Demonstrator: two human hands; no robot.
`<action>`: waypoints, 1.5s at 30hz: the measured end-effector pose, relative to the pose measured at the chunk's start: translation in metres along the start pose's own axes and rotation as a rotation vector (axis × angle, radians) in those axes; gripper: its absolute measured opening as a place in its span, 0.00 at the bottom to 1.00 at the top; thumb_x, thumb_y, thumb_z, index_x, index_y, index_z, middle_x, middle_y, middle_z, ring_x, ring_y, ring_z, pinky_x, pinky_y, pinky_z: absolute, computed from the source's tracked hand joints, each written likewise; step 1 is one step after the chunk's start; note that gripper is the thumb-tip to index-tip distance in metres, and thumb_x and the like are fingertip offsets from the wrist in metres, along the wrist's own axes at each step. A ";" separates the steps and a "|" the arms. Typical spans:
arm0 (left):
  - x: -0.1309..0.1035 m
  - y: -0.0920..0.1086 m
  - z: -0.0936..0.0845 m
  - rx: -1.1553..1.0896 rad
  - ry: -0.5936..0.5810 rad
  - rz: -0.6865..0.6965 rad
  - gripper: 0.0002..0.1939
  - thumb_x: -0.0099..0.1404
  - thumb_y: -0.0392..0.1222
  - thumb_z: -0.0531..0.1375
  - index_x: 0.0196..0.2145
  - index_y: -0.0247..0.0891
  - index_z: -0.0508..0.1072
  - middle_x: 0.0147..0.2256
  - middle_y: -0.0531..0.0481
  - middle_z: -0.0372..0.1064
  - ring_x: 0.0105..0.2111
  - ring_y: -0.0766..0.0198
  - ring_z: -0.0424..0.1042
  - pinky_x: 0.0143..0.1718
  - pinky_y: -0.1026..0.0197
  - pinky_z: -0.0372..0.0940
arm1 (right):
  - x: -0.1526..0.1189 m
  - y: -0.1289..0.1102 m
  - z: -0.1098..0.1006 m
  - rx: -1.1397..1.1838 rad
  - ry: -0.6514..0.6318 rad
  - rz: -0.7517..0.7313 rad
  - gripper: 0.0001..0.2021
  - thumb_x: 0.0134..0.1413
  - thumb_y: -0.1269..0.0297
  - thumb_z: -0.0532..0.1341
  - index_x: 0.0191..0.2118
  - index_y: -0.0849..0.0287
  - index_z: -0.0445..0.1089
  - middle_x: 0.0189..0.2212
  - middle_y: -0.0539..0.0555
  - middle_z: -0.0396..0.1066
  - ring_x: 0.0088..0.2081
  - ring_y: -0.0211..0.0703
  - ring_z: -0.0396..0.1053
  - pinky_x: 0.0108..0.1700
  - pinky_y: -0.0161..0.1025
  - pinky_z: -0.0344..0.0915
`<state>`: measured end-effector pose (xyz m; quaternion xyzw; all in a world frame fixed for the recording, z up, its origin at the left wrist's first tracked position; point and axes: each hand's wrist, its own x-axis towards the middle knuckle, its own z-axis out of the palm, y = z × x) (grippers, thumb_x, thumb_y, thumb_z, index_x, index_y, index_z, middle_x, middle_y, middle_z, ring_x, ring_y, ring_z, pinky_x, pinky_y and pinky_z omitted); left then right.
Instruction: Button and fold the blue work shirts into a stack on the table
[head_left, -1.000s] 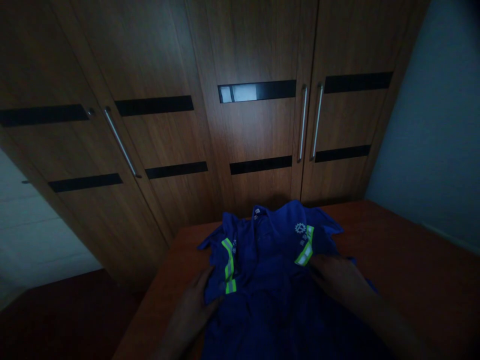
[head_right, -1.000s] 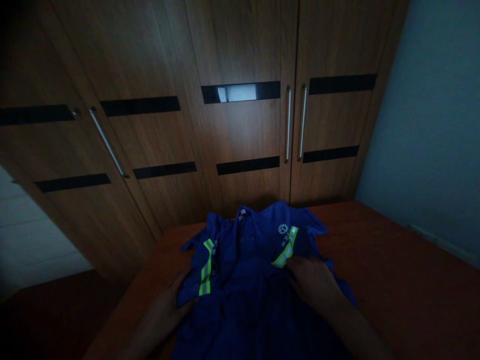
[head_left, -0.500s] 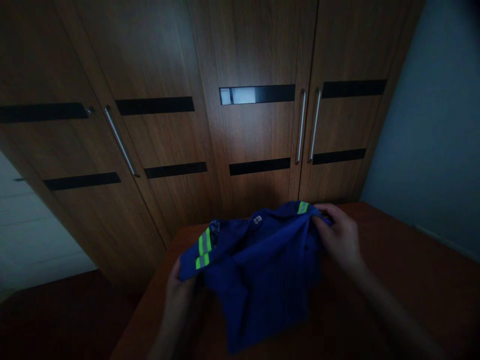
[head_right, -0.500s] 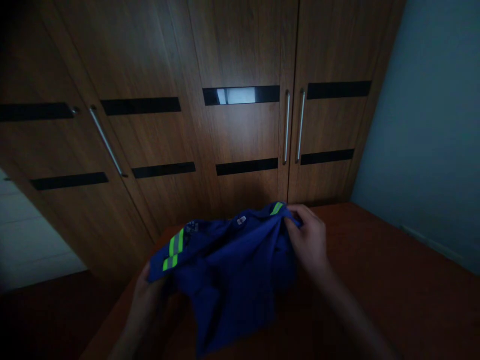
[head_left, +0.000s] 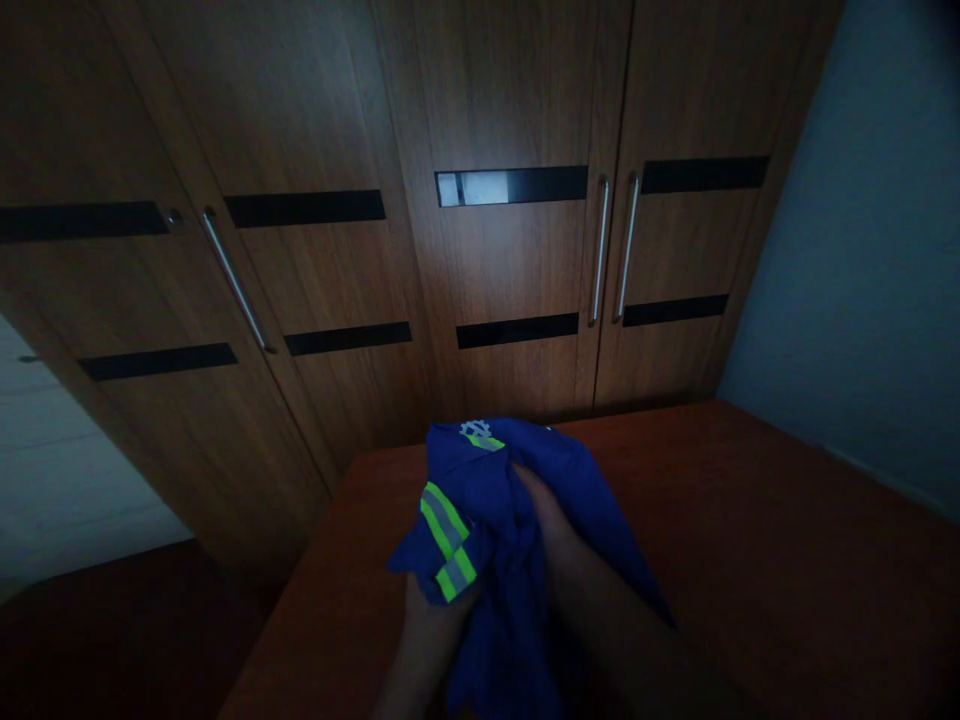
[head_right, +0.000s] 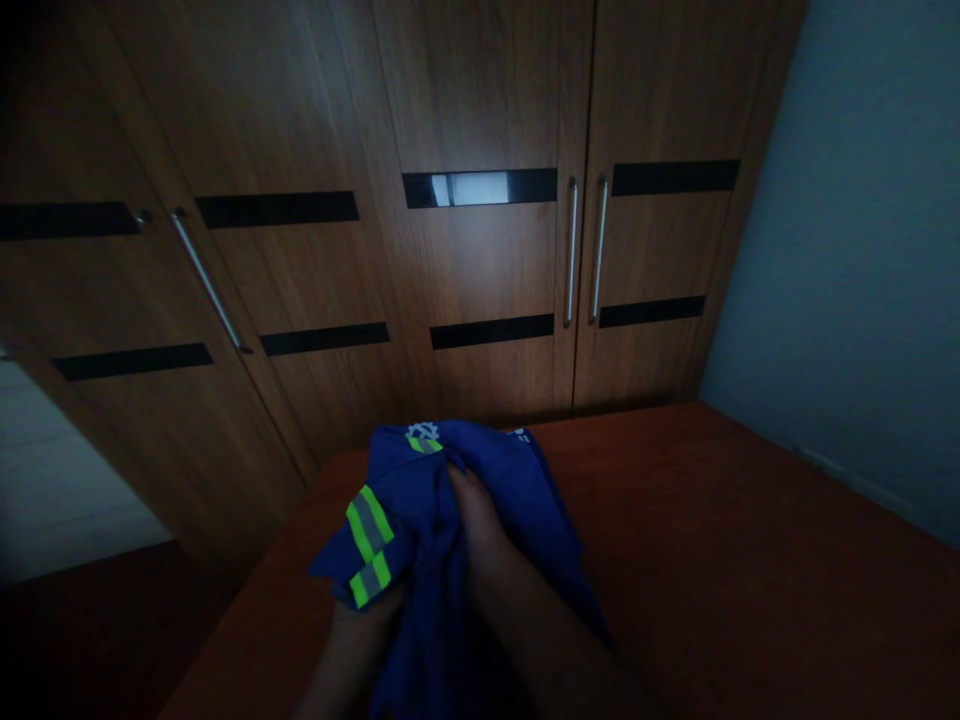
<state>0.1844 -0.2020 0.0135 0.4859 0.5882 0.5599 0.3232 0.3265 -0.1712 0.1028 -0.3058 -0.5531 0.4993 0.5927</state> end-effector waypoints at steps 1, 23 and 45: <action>0.004 0.007 0.000 -0.008 0.004 0.028 0.24 0.42 0.47 0.68 0.39 0.39 0.73 0.36 0.45 0.76 0.43 0.48 0.73 0.45 0.49 0.68 | -0.002 0.000 0.001 0.054 -0.022 0.044 0.23 0.58 0.47 0.49 0.46 0.57 0.70 0.32 0.53 0.76 0.40 0.47 0.73 0.46 0.48 0.68; 0.156 -0.028 -0.072 1.183 0.176 -0.045 0.40 0.60 0.58 0.53 0.63 0.34 0.46 0.51 0.26 0.61 0.49 0.35 0.66 0.42 0.40 0.61 | -0.027 0.117 -0.120 -1.313 -0.062 -0.156 0.23 0.57 0.60 0.53 0.57 0.62 0.64 0.56 0.61 0.65 0.59 0.55 0.57 0.60 0.53 0.54; 0.090 0.009 -0.029 0.460 0.060 0.537 0.18 0.63 0.49 0.53 0.47 0.39 0.70 0.52 0.42 0.67 0.54 0.52 0.64 0.56 0.49 0.57 | -0.055 0.084 -0.154 -1.454 -0.329 -0.003 0.25 0.59 0.50 0.52 0.57 0.57 0.65 0.58 0.58 0.62 0.60 0.53 0.56 0.63 0.55 0.47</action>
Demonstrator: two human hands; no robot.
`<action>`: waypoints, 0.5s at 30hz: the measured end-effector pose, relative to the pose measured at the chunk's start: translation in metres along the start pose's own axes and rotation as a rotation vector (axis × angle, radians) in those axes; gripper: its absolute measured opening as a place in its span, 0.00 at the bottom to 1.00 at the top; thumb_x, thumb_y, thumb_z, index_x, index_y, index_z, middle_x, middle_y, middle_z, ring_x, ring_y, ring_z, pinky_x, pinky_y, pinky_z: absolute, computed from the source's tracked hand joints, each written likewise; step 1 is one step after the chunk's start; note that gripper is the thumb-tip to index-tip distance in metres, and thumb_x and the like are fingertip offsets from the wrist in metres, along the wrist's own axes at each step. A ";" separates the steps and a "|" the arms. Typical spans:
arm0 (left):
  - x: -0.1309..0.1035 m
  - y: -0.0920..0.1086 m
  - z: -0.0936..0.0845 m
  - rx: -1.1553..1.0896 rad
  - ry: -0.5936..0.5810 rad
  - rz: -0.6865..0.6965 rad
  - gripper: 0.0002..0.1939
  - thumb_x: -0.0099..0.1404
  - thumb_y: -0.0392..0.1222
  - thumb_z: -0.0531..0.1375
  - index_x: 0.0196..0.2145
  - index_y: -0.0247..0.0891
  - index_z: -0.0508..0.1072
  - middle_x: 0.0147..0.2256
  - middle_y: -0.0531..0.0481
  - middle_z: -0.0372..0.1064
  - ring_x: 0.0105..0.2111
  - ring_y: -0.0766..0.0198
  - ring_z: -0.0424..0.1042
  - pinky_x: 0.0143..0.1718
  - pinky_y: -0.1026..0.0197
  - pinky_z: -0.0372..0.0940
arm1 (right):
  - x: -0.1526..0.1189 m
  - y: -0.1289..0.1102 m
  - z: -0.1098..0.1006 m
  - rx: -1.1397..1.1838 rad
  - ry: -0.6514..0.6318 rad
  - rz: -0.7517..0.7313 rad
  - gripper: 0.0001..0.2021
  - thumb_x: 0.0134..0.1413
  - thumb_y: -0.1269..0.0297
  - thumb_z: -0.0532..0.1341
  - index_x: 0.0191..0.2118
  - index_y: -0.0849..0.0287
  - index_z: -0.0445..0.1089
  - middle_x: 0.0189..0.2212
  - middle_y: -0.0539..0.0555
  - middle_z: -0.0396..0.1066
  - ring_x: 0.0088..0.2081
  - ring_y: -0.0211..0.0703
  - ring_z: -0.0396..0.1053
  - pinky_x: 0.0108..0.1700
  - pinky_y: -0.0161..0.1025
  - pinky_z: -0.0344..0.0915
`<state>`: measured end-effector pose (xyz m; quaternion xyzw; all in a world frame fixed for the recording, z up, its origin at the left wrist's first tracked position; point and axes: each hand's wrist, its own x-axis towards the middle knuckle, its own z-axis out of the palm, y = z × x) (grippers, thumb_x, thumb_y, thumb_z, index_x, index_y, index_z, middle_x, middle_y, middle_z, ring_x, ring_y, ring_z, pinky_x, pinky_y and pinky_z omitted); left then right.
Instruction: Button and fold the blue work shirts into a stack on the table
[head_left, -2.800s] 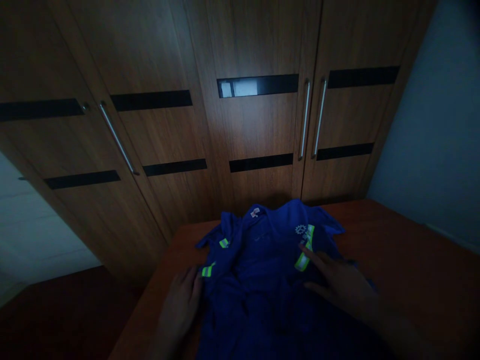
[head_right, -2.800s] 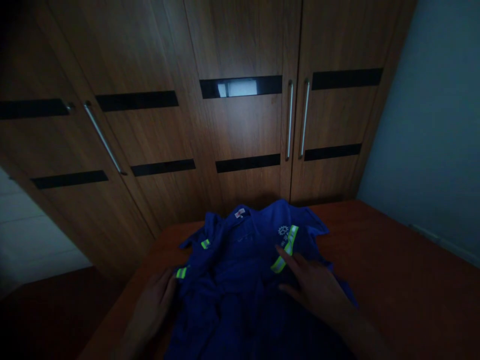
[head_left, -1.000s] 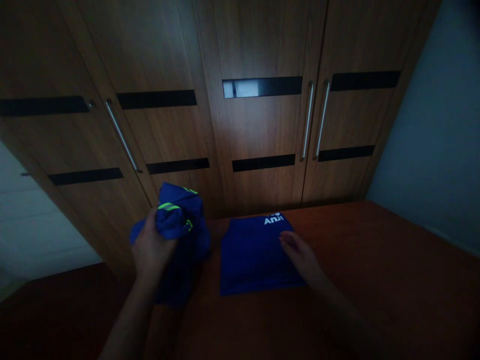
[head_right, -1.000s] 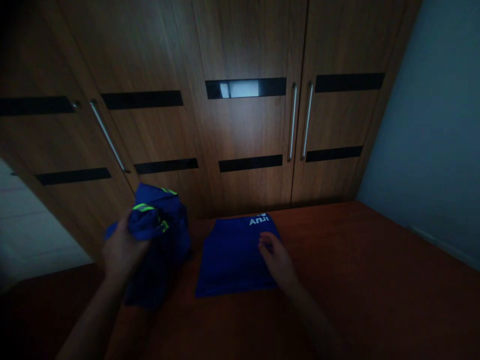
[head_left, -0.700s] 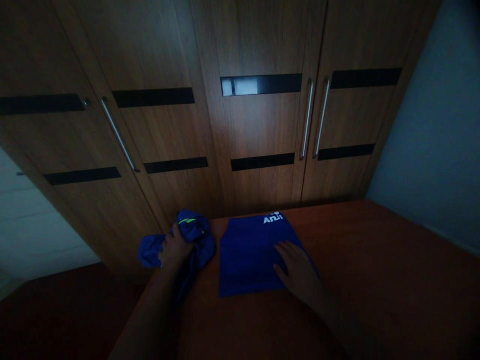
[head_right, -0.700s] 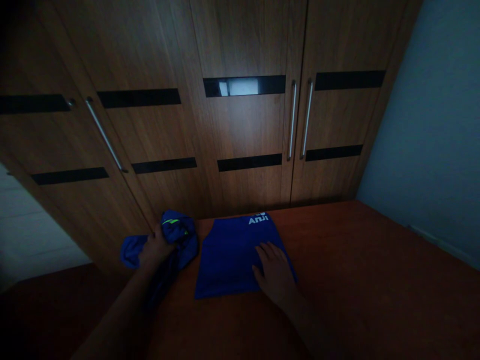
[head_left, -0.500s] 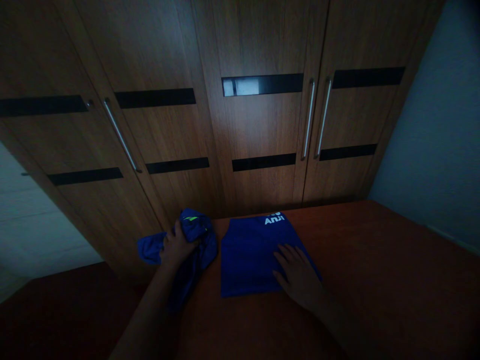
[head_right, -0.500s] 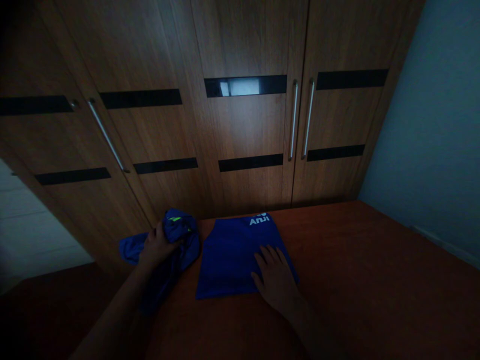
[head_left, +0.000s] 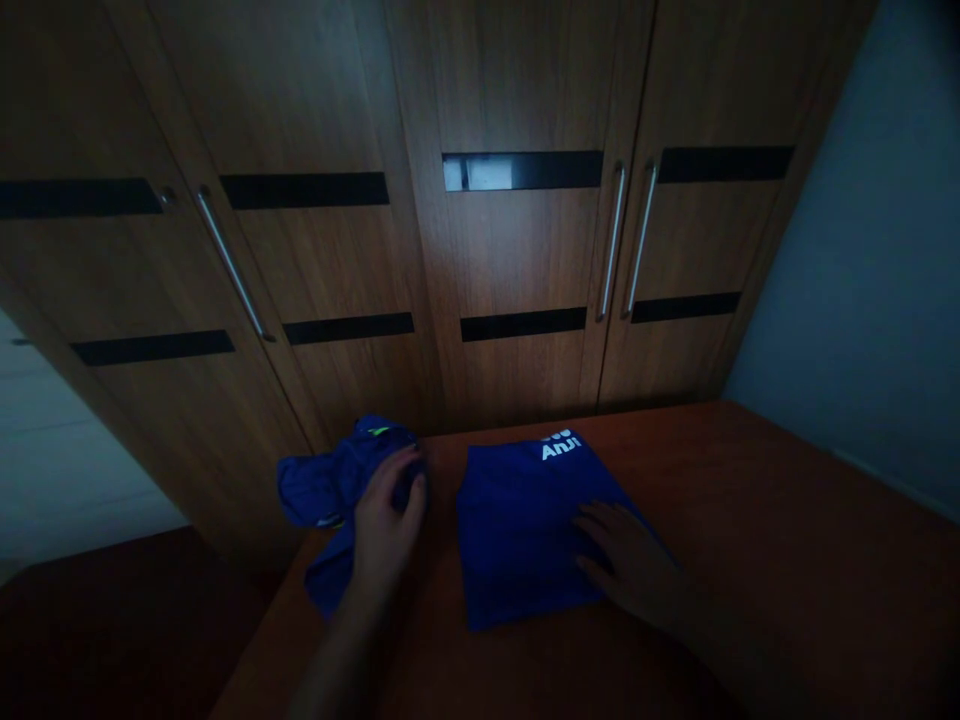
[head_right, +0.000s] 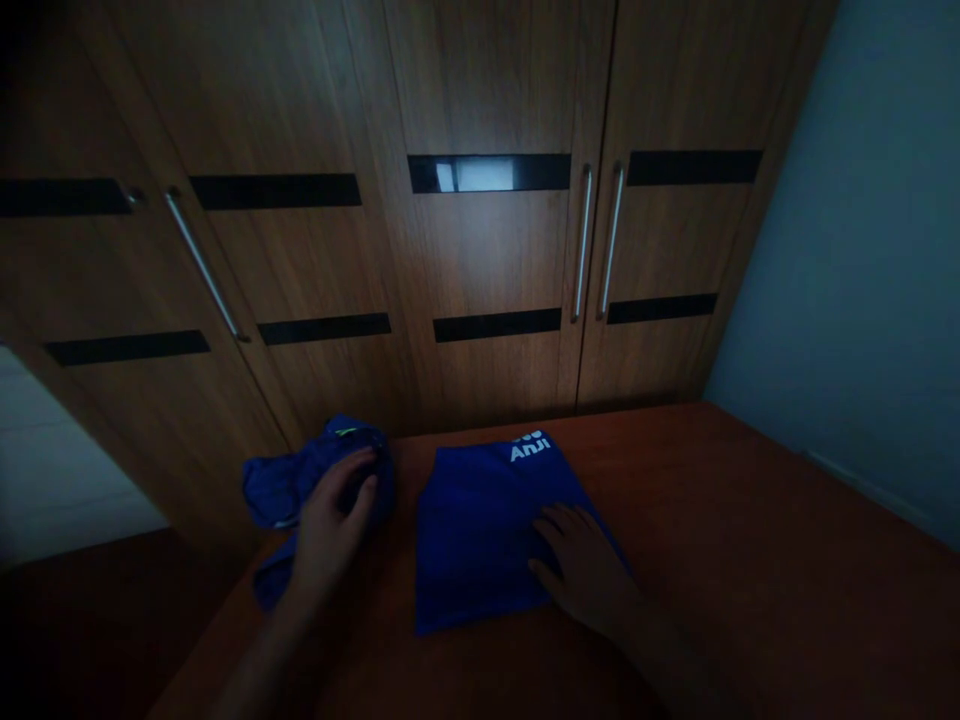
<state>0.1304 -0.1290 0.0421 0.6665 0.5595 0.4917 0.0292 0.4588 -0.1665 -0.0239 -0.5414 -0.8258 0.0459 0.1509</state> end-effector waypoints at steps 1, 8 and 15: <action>-0.007 0.001 0.011 -0.152 -0.053 -0.076 0.18 0.63 0.48 0.53 0.48 0.39 0.69 0.50 0.44 0.69 0.52 0.53 0.67 0.54 0.50 0.60 | 0.002 -0.002 -0.004 0.007 -0.008 0.008 0.25 0.59 0.50 0.52 0.56 0.58 0.66 0.58 0.59 0.63 0.60 0.53 0.57 0.62 0.54 0.49; -0.044 -0.015 0.066 -0.409 -0.307 -0.410 0.31 0.54 0.46 0.62 0.54 0.34 0.64 0.56 0.37 0.63 0.56 0.49 0.62 0.58 0.48 0.54 | 0.018 -0.013 -0.011 0.051 0.026 0.029 0.21 0.58 0.54 0.53 0.49 0.62 0.71 0.51 0.62 0.69 0.53 0.54 0.65 0.57 0.51 0.58; -0.051 0.002 0.059 -0.628 -0.290 -0.428 0.29 0.56 0.43 0.62 0.55 0.40 0.63 0.57 0.41 0.62 0.58 0.50 0.60 0.59 0.49 0.54 | 0.016 -0.033 0.014 0.139 0.075 0.041 0.22 0.57 0.53 0.54 0.52 0.58 0.69 0.53 0.60 0.67 0.56 0.55 0.61 0.59 0.55 0.53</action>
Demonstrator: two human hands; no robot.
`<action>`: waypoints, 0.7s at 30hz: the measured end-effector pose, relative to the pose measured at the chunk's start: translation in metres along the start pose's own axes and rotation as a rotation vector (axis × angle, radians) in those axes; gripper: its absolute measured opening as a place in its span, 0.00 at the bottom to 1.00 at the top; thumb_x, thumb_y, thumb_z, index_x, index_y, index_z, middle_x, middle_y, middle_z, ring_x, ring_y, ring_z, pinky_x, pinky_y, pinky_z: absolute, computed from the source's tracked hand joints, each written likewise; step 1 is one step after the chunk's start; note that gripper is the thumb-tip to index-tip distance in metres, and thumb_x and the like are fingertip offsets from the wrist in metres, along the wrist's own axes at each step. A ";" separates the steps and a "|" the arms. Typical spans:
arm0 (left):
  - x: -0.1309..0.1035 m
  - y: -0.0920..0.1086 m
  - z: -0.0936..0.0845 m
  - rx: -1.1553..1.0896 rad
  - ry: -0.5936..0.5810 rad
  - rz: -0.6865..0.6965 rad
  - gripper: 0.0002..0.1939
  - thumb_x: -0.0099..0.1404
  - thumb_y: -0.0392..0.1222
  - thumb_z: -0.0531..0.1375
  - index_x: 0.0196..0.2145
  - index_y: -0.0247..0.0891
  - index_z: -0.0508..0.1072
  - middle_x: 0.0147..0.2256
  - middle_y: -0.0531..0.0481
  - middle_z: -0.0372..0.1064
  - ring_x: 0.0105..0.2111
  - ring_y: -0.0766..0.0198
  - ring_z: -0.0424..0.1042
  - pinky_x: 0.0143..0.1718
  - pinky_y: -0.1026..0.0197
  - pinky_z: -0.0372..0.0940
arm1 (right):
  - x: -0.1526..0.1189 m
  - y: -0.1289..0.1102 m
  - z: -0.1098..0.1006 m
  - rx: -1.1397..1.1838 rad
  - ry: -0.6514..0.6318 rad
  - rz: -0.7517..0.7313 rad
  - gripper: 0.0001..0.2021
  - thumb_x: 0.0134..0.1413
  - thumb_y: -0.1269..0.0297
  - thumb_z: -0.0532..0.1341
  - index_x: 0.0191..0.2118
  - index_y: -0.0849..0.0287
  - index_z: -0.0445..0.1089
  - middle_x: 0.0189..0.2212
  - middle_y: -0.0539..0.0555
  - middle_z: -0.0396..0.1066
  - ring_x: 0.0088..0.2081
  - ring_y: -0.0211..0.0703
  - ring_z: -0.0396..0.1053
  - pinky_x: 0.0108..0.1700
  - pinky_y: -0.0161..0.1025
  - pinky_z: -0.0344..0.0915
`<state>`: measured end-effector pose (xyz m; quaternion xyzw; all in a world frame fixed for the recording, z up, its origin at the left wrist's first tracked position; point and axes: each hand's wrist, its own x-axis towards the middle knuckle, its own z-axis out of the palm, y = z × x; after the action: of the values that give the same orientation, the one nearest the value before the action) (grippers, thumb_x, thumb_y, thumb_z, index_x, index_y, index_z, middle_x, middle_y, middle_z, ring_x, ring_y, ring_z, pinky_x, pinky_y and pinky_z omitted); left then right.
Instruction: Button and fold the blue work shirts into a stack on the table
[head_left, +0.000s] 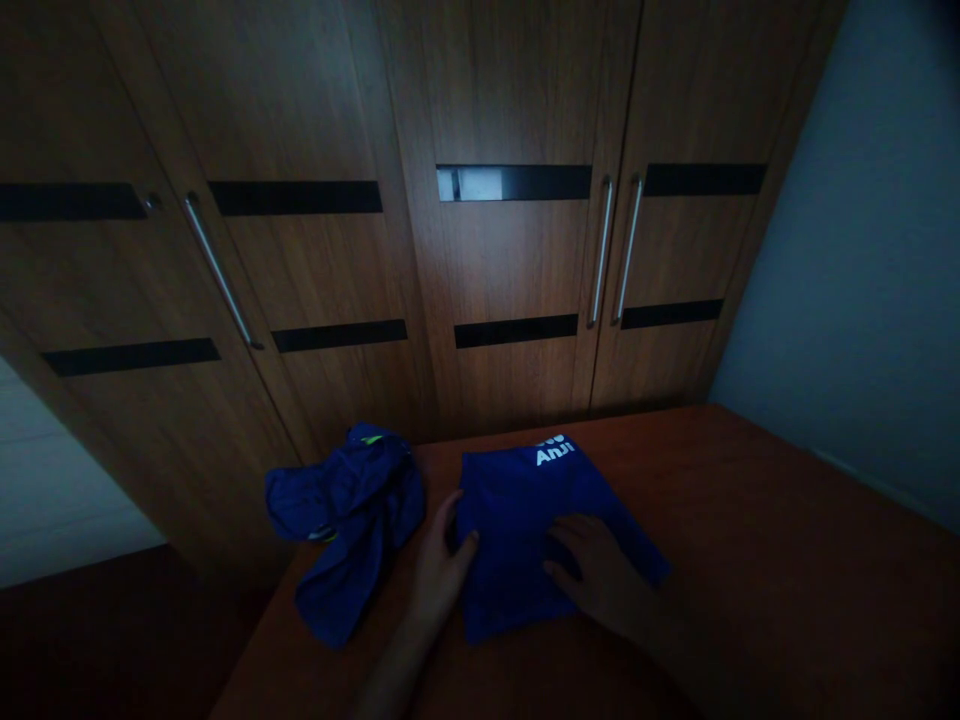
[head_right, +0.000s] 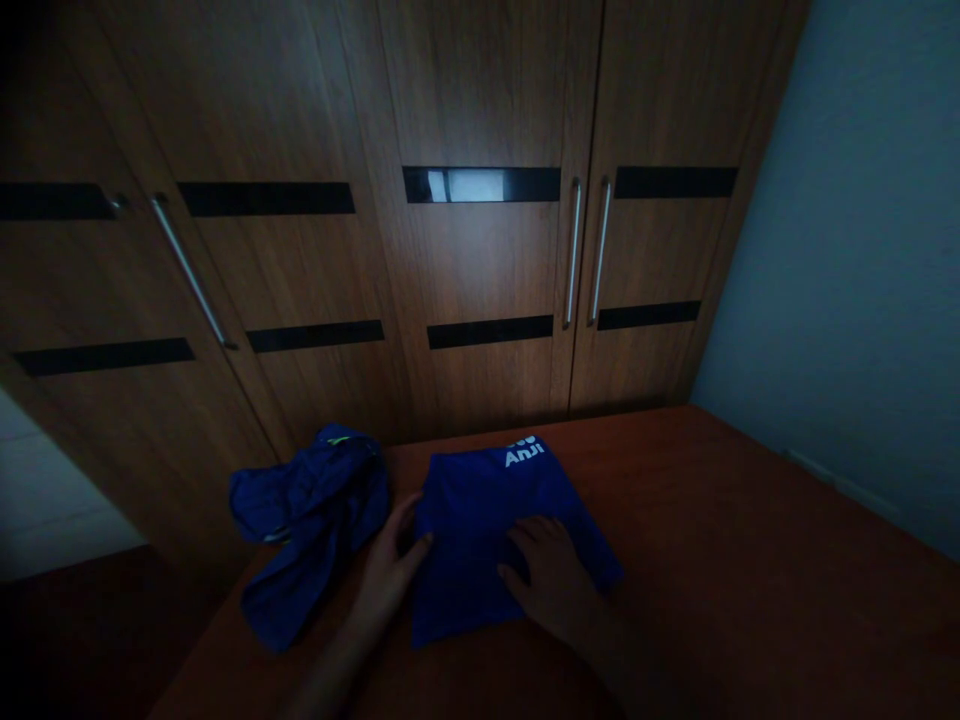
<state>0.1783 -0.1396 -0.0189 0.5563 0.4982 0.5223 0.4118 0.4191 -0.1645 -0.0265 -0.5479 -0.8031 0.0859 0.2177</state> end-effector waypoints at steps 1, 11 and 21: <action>-0.003 0.004 0.003 -0.037 -0.028 0.007 0.31 0.56 0.42 0.62 0.56 0.40 0.62 0.58 0.41 0.60 0.59 0.50 0.59 0.59 0.49 0.54 | -0.001 -0.004 0.002 -0.004 -0.003 -0.002 0.23 0.57 0.51 0.54 0.53 0.58 0.68 0.54 0.60 0.66 0.57 0.56 0.60 0.60 0.56 0.51; -0.024 0.023 0.016 -0.258 -0.331 0.042 0.42 0.58 0.45 0.64 0.64 0.46 0.49 0.64 0.43 0.48 0.64 0.50 0.46 0.63 0.49 0.46 | -0.001 -0.037 -0.001 0.089 -0.252 -0.057 0.49 0.44 0.36 0.59 0.66 0.58 0.44 0.65 0.61 0.48 0.65 0.60 0.44 0.63 0.62 0.37; -0.022 0.023 0.017 -0.558 -0.418 -0.019 0.36 0.56 0.45 0.64 0.61 0.49 0.58 0.63 0.44 0.51 0.62 0.46 0.51 0.60 0.46 0.50 | 0.018 -0.058 0.028 0.175 0.019 0.020 0.40 0.45 0.67 0.59 0.65 0.67 0.46 0.61 0.67 0.56 0.60 0.57 0.56 0.59 0.53 0.53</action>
<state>0.1986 -0.1644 -0.0022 0.5125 0.2465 0.5092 0.6460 0.3525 -0.1673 -0.0249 -0.5357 -0.7849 0.1528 0.2714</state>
